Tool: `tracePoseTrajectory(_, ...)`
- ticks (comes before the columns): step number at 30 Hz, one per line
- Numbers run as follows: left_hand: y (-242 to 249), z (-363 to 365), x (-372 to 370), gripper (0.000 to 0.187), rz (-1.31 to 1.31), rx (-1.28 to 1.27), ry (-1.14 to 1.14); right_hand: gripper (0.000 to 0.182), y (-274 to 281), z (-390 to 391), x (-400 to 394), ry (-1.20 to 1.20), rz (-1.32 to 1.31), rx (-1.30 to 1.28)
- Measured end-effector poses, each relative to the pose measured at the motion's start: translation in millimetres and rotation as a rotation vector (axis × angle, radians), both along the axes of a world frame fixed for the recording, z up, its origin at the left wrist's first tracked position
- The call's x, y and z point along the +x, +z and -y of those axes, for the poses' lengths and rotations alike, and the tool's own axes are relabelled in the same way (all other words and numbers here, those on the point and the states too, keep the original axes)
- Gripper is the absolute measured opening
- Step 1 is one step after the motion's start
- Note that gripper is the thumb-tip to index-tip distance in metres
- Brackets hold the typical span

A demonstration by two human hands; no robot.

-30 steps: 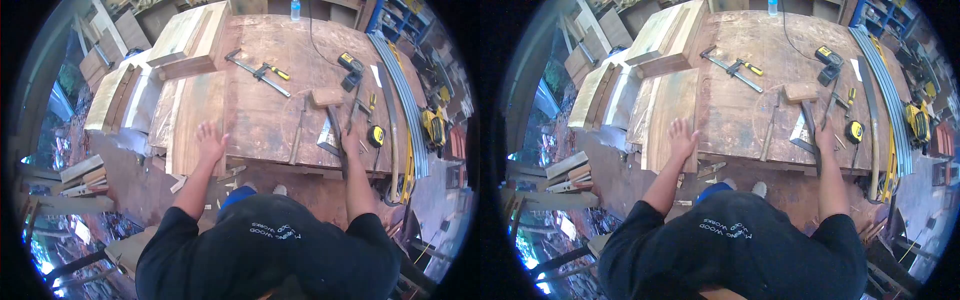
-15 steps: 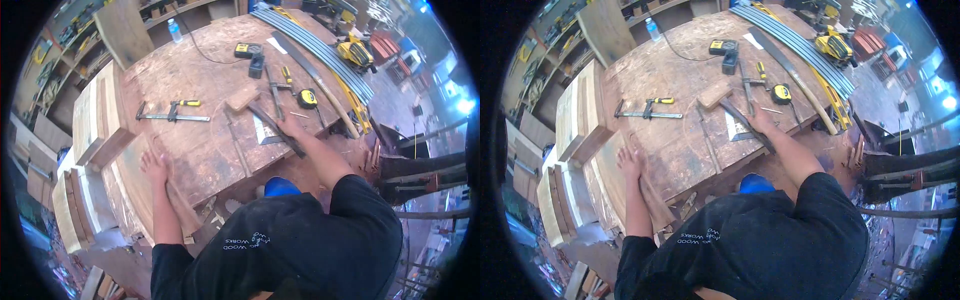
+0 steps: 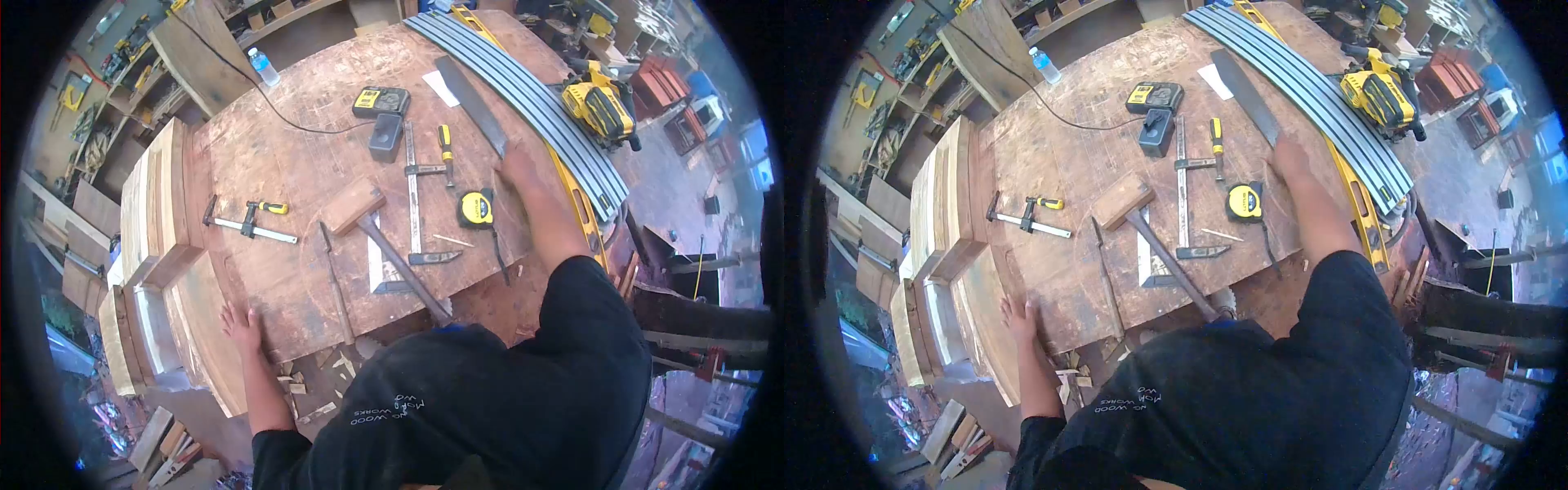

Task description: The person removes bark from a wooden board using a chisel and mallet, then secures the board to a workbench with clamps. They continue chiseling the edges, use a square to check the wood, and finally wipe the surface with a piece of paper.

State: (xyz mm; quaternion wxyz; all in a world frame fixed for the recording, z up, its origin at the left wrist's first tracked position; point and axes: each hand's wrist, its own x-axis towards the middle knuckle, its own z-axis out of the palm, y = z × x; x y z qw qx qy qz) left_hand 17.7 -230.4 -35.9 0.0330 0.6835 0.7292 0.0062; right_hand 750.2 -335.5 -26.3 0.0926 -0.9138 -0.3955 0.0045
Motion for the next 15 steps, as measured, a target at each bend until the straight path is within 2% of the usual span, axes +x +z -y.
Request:
tracePoseTrajectory(1, 2.0, 6.1, 1.5, 0.068, 0.061, 0.018, 0.020, 0.048, -4.7, 1.0, 5.8, 0.008, -0.007, -0.002)
tracePoseTrajectory(3, 3.5, 18.6, 2.8, 0.065, 0.034, -0.030, 0.029, 0.052, -13.4, 4.0, 14.5, 0.079, -0.268, 0.039)
tracePoseTrajectory(4, 5.8, 23.2, 2.5, 0.061, 0.010, -0.075, 0.025, 0.052, -12.4, 8.1, 13.5, 0.082, -0.275, 0.036)
tracePoseTrajectory(6, 3.0, 25.5, -3.2, 0.059, 0.025, -0.087, 0.019, 0.048, 8.5, 17.2, 9.8, 0.165, -0.236, 0.207)
tracePoseTrajectory(9, 7.1, 24.0, -1.4, 0.056, 0.052, -0.114, 0.026, 0.049, 53.2, 34.8, 16.9, 0.203, -0.207, 0.181)
tracePoseTrajectory(13, -2.9, 22.1, -7.5, 0.055, 0.062, -0.120, 0.057, 0.048, 34.4, 34.6, 73.4, 0.232, -0.074, 0.284)
tracePoseTrajectory(15, 0.7, 28.9, 1.3, 0.055, 0.055, -0.130, 0.083, 0.048, 26.1, 23.0, 98.2, 0.055, -0.002, 0.100)
